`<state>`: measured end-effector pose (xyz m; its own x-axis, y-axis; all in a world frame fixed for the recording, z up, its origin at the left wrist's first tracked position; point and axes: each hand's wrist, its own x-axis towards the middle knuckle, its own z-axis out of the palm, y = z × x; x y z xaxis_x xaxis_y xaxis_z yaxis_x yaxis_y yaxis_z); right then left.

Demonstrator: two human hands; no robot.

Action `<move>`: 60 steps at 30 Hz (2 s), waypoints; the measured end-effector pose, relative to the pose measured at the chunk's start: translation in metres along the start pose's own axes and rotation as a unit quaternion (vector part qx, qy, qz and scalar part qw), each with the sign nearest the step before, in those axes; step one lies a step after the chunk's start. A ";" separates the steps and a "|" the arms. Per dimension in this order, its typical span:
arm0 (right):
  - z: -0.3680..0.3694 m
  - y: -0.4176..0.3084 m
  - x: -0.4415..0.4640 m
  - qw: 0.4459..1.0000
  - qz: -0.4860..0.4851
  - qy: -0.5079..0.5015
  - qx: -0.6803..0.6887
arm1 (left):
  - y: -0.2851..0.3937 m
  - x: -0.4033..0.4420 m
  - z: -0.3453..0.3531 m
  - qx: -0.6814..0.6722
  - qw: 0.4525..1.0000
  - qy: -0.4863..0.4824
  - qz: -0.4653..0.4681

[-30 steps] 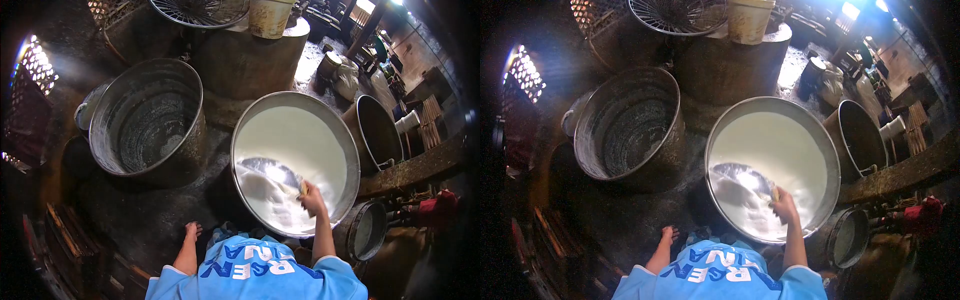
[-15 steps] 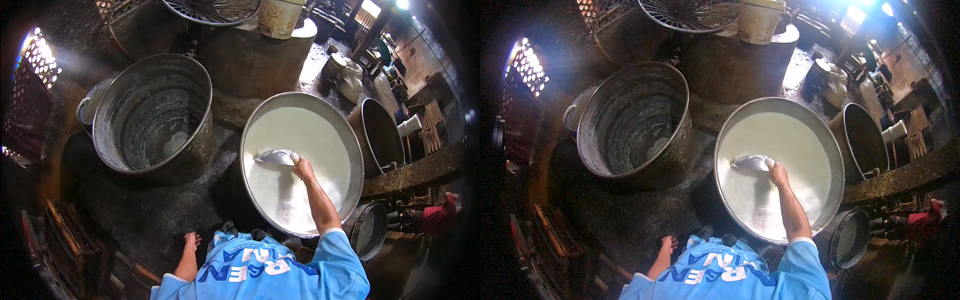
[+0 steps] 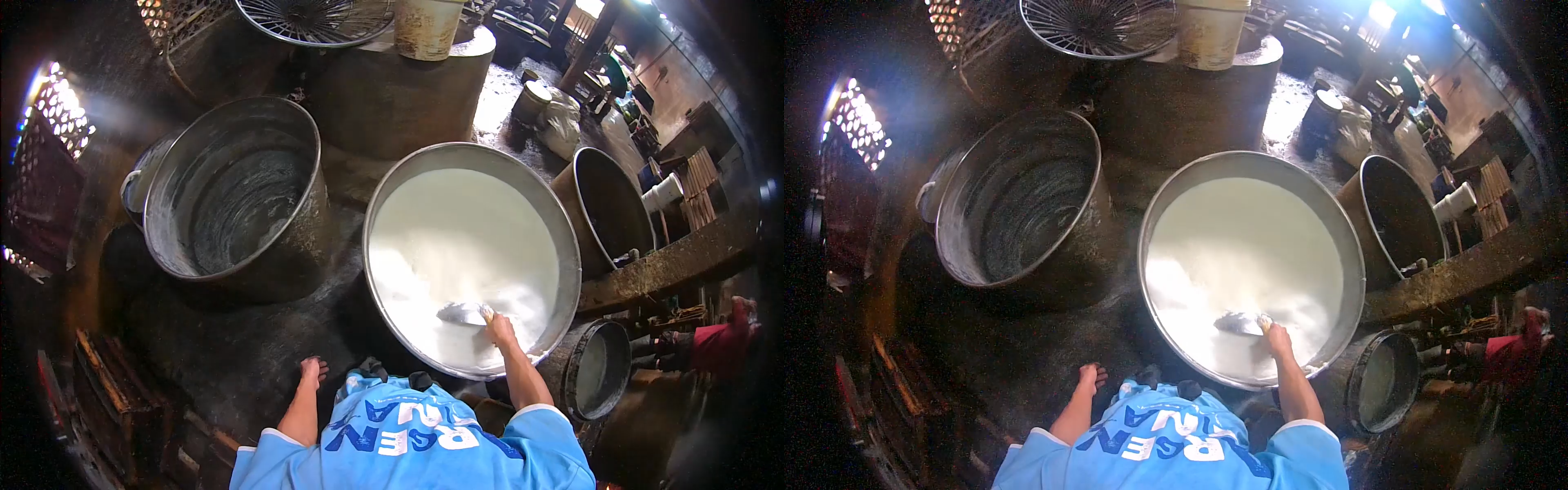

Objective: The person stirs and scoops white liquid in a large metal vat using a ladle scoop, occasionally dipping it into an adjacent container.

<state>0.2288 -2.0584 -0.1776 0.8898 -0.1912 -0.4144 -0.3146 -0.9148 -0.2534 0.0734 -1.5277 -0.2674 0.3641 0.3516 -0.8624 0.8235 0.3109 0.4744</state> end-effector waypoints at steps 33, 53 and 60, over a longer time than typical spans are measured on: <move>-0.064 0.094 0.036 0.951 0.023 0.081 0.296 | -0.106 -0.067 0.052 -0.039 0.998 0.033 -0.043; -0.025 -0.105 -0.084 0.930 0.018 -0.059 0.362 | -0.016 -0.001 0.014 -0.035 0.999 0.003 -0.030; -0.112 -0.155 -0.074 0.931 -0.034 -0.045 0.361 | 0.007 0.022 -0.010 -0.030 0.999 -0.010 -0.032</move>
<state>0.2489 -1.9425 -0.0103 0.8948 -0.0804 -0.4393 -0.4273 -0.4397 -0.7899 0.0829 -1.5091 -0.2808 0.3213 0.3121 -0.8940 0.8182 0.3838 0.4281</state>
